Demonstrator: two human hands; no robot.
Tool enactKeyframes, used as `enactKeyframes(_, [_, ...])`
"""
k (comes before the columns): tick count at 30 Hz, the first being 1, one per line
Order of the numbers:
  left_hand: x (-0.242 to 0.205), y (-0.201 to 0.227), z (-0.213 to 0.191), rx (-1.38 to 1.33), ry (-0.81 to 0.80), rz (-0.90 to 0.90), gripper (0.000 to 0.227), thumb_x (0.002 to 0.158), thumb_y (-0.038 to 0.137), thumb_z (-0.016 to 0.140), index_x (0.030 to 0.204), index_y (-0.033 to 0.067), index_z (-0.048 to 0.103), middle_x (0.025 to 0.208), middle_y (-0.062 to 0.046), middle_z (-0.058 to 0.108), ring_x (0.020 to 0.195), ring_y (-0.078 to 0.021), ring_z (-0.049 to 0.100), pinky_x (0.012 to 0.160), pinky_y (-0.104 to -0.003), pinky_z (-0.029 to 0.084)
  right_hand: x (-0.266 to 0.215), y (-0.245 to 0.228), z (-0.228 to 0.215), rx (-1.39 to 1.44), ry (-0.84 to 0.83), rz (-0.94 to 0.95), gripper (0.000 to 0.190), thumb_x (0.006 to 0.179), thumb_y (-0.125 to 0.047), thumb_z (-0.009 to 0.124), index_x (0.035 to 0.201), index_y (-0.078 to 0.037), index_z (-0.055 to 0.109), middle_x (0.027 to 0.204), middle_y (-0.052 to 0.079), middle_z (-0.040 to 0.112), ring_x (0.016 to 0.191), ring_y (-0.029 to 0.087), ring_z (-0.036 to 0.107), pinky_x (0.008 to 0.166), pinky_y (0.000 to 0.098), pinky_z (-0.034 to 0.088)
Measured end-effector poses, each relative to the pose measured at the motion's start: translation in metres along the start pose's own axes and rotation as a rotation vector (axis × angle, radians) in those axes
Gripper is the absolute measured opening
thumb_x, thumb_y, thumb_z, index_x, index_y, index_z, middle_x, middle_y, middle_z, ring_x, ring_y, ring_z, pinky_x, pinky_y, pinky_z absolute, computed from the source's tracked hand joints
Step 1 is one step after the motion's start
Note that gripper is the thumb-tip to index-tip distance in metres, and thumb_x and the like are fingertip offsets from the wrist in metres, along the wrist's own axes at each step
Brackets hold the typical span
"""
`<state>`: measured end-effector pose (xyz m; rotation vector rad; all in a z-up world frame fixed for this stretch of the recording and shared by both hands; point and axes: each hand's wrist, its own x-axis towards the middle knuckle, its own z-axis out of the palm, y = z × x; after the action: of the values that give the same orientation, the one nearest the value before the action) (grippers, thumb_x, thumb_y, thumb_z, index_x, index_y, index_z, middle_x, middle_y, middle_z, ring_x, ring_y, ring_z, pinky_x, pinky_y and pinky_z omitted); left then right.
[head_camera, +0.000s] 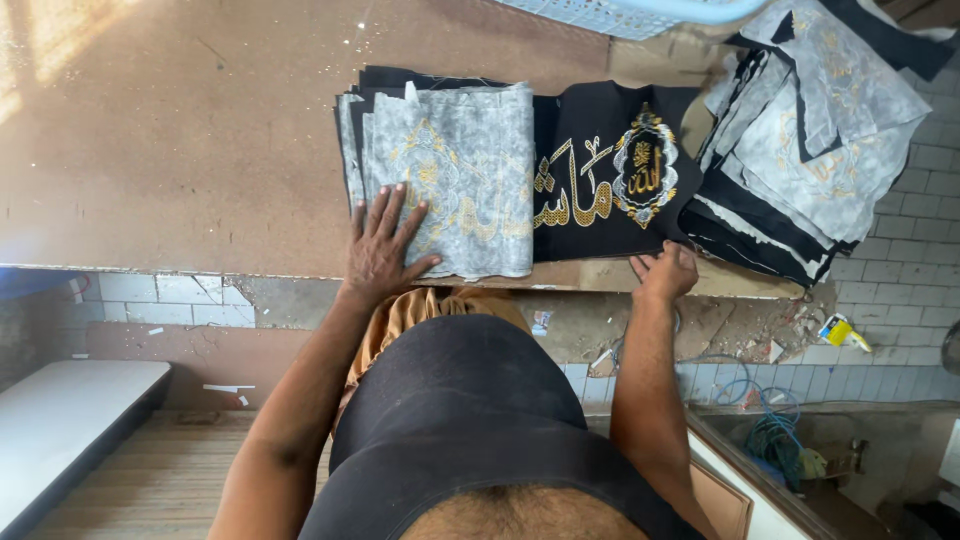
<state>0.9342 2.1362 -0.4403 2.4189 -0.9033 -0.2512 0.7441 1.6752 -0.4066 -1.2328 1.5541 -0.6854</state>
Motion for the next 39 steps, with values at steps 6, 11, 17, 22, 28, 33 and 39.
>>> enactKeyframes(6, [0.003,-0.01,0.007,0.1,-0.123,-0.032,0.091,0.087,0.086,0.04,0.163,0.0367,0.025,0.172,-0.007,0.019,0.158,-0.0277,0.018,0.126,-0.063,0.003,-0.001,0.005,-0.007,-0.078,-0.002,-0.001,0.02,0.095,-0.012,0.068,0.104,0.004,0.059,0.098,0.019,0.064,0.073,0.028,0.068,0.059,0.0403,0.062])
enactKeyframes(11, [0.003,-0.01,0.005,0.013,-0.119,-0.011,0.09,0.089,0.082,0.042,0.163,0.0331,0.024,0.172,-0.009,0.017,0.158,-0.0309,0.016,0.124,-0.063,0.001,-0.086,-0.031,0.01,-0.562,0.017,-0.984,0.023,0.102,-0.012,0.075,0.109,0.002,0.058,0.098,0.013,0.059,0.076,0.018,0.058,0.064,0.0315,0.049])
enactKeyframes(17, [-0.008,-0.036,-0.014,-0.223,0.016,0.033,0.076,0.106,0.053,0.046,0.165,0.0094,0.027,0.173,-0.019,0.021,0.161,-0.0334,0.019,0.13,-0.053,0.009,-0.229,-0.028,0.111,-0.576,-1.051,-1.482,0.037,0.086,-0.025,0.085,0.108,0.0,0.068,0.107,0.015,0.07,0.098,0.027,0.069,0.083,0.0367,0.059])
enactKeyframes(22, [-0.028,-0.064,-0.029,-0.186,-0.026,0.009,0.07,0.1,0.032,0.048,0.162,0.0034,0.033,0.171,-0.017,0.03,0.161,-0.0309,0.025,0.131,-0.052,0.01,-0.282,0.015,0.172,-0.708,-1.3,-1.689,0.048,0.074,-0.029,0.087,0.109,0.0,0.072,0.105,0.012,0.071,0.096,0.025,0.069,0.085,0.0386,0.058])
enactKeyframes(28, [-0.042,-0.082,-0.03,-0.265,-0.024,0.088,0.071,0.103,0.035,0.053,0.16,-0.0011,0.033,0.169,-0.021,0.028,0.158,-0.0325,0.024,0.129,-0.051,0.01,-0.28,0.04,0.175,-0.838,-1.28,-1.444,0.016,0.094,-0.016,0.082,0.106,-0.009,0.074,0.109,0.005,0.075,0.098,0.017,0.07,0.083,0.033,0.059])
enactKeyframes(33, [-0.036,-0.085,-0.024,-0.218,-0.034,0.071,0.069,0.107,0.041,0.049,0.16,0.0001,0.033,0.169,-0.018,0.028,0.158,-0.0295,0.024,0.13,-0.05,0.009,-0.294,0.025,0.176,-0.806,-1.156,-1.387,0.023,0.093,-0.008,0.073,0.115,-0.004,0.076,0.106,0.008,0.074,0.097,0.023,0.068,0.083,0.0386,0.056])
enactKeyframes(39, [-0.036,-0.081,-0.019,-0.218,-0.003,0.039,0.072,0.108,0.047,0.049,0.159,-0.0011,0.033,0.168,-0.017,0.03,0.157,-0.03,0.025,0.129,-0.05,0.009,-0.309,0.025,0.181,-0.691,-1.132,-1.229,0.012,0.088,-0.016,0.082,0.092,-0.009,0.074,0.09,0.002,0.069,0.084,0.022,0.063,0.076,0.04,0.048])
